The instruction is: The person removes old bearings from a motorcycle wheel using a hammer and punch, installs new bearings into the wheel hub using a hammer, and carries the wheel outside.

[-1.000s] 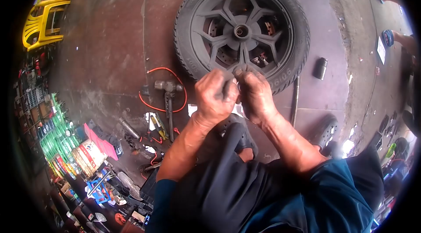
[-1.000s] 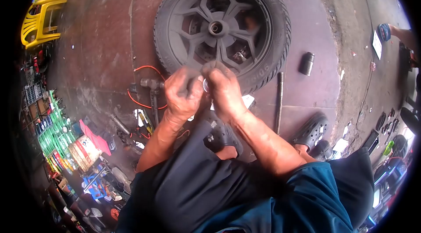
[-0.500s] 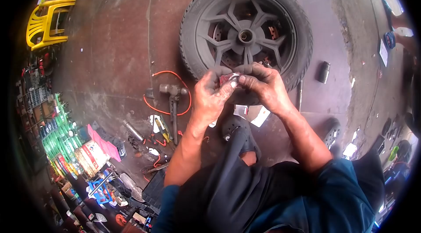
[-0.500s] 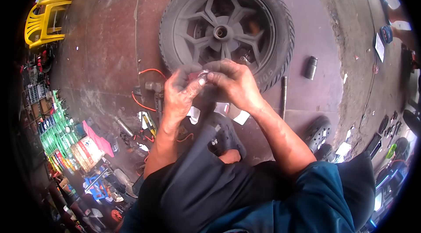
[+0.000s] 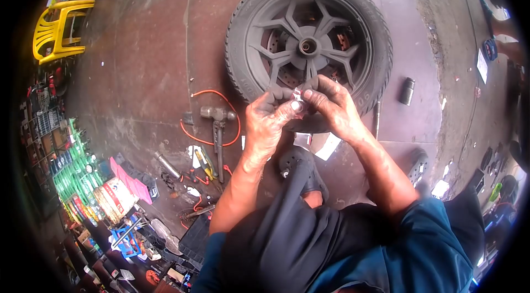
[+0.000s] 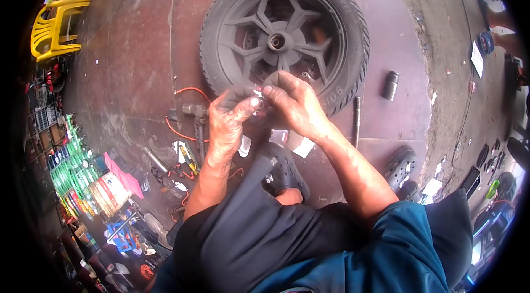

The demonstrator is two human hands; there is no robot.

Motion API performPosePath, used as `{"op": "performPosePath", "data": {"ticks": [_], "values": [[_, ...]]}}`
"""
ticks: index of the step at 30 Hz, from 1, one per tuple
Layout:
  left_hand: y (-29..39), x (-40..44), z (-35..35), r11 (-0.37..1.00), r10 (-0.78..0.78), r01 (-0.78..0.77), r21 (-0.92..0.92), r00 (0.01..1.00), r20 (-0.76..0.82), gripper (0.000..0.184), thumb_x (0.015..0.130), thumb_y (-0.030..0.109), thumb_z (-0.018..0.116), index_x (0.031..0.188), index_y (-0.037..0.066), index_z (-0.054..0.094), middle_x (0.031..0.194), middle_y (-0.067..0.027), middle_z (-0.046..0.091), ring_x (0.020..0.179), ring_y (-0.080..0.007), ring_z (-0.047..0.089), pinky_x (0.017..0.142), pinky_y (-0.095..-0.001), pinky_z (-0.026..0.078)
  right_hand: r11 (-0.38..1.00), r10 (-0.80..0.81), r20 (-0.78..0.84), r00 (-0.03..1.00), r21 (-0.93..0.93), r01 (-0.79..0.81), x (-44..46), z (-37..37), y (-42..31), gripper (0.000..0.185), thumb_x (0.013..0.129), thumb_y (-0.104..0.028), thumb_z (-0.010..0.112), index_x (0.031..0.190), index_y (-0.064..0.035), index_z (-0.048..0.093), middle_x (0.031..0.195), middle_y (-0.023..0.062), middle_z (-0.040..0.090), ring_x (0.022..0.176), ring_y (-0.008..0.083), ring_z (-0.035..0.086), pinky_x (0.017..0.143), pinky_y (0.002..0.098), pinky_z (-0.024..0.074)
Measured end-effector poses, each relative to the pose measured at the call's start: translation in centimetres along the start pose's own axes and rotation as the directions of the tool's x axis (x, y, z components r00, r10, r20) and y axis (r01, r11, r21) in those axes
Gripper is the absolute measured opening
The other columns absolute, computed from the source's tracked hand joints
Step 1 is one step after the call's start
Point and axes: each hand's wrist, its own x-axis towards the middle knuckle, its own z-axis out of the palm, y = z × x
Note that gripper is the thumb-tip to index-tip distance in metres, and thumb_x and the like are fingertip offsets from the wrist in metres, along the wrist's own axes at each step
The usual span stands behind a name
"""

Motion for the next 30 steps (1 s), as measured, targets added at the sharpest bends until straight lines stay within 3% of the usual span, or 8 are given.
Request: {"op": "performPosePath", "data": {"ticks": [5, 9, 12, 16, 19, 21, 24, 30], "values": [[-0.8, -0.2, 0.4, 1.000, 0.020, -0.020, 0.011, 0.997, -0.076, 0.019, 0.089, 0.008, 0.072, 0.101, -0.005, 0.066, 0.087, -0.0079, 0.070, 0.078, -0.0128, 0.065, 0.072, -0.0263, 0.054, 0.983, 0.025, -0.099, 0.995, 0.181, -0.007, -0.2, 1.0, 0.6, 0.017, 0.095, -0.016, 0.061, 0.096, 0.0003, 0.063, 0.086, 0.0072, 0.063, 0.078, 0.0147, 0.060, 0.072, 0.0314, 0.0492], [1.1, -0.3, -1.2, 0.893, -0.011, -0.061, 0.447, 0.988, 0.156, 0.014, 0.088, 0.008, 0.069, 0.096, -0.004, 0.067, 0.082, -0.0104, 0.069, 0.073, -0.0151, 0.066, 0.066, -0.0300, 0.053, 0.878, -0.252, 0.255, 0.934, -0.345, 0.331, -0.3, -1.5, 0.4, 0.016, 0.095, -0.013, 0.058, 0.097, 0.0032, 0.059, 0.087, 0.0173, 0.057, 0.075, 0.0268, 0.062, 0.072, 0.0357, 0.0494], [2.2, 0.2, -1.4, 0.746, -0.001, -0.184, 0.640, 0.961, 0.278, 0.017, 0.086, 0.013, 0.069, 0.089, -0.003, 0.065, 0.072, -0.0084, 0.064, 0.067, -0.0121, 0.057, 0.062, -0.0315, 0.048, 0.931, -0.067, 0.253, 0.965, -0.333, 0.151, -0.7, -1.0, -0.6, 0.017, 0.096, -0.014, 0.059, 0.095, 0.0030, 0.058, 0.085, 0.0157, 0.058, 0.074, 0.0243, 0.061, 0.070, 0.0362, 0.0494], [2.4, 0.7, -0.7, 0.705, 0.144, -0.296, 0.644, 0.950, 0.278, 0.014, 0.085, 0.011, 0.066, 0.082, -0.002, 0.062, 0.066, -0.0098, 0.056, 0.060, -0.0138, 0.052, 0.056, -0.0337, 0.044, 1.000, 0.011, 0.217, 0.976, 0.025, -0.017, -0.6, -0.6, -0.2, 0.016, 0.099, -0.016, 0.057, 0.097, -0.0006, 0.056, 0.081, 0.0054, 0.057, 0.072, 0.0113, 0.057, 0.063, 0.0307, 0.0479], [1.5, 0.5, -0.2, 0.734, 0.211, -0.323, 0.598, 0.945, 0.251, 0.012, 0.085, 0.009, 0.064, 0.081, -0.002, 0.061, 0.066, -0.0113, 0.058, 0.059, -0.0204, 0.055, 0.056, -0.0352, 0.046, 0.993, 0.001, 0.176, 0.984, -0.121, 0.020, -0.8, -0.4, -0.9, 0.012, 0.099, -0.015, 0.055, 0.098, -0.0027, 0.056, 0.079, 0.0012, 0.055, 0.070, 0.0079, 0.053, 0.062, 0.0273, 0.0458], [1.3, 0.7, 0.2, 0.769, 0.253, -0.342, 0.540, 0.939, 0.234, 0.009, 0.083, 0.007, 0.062, 0.080, -0.001, 0.060, 0.067, -0.0162, 0.062, 0.059, -0.0334, 0.063, 0.056, -0.0401, 0.049, 0.997, -0.052, 0.072, 0.996, -0.054, 0.056, -1.1, 0.4, -0.6, 0.012, 0.099, -0.015, 0.053, 0.098, -0.0031, 0.056, 0.077, 0.0005, 0.054, 0.068, 0.0075, 0.051, 0.060, 0.0265, 0.0445], [0.8, 0.8, 0.8, 0.732, 0.380, -0.449, 0.512, 0.893, 0.240, 0.008, 0.081, 0.006, 0.063, 0.079, -0.001, 0.060, 0.067, -0.0155, 0.060, 0.058, -0.0329, 0.062, 0.055, -0.0391, 0.049, 0.992, -0.043, -0.071, 0.997, 0.116, 0.051, -1.6, 1.6, 0.4, 0.013, 0.096, -0.016, 0.053, 0.096, -0.0040, 0.056, 0.076, -0.0011, 0.052, 0.063, 0.0068, 0.047, 0.057, 0.0247, 0.0409], [1.0, 1.1, 1.3, 0.344, 0.637, -0.740, 0.578, 0.636, 0.435, 0.008, 0.074, 0.002, 0.064, 0.075, 0.001, 0.056, 0.066, -0.0114, 0.054, 0.055, -0.0317, 0.055, 0.051, -0.0413, 0.046, 0.807, 0.149, -0.224, 0.963, 0.591, 0.013, -1.9, 4.1, 1.0, 0.011, 0.090, -0.013, 0.051, 0.092, -0.0050, 0.058, 0.077, -0.0015, 0.051, 0.069, 0.0058, 0.045, 0.058, 0.0243, 0.0394]]}}
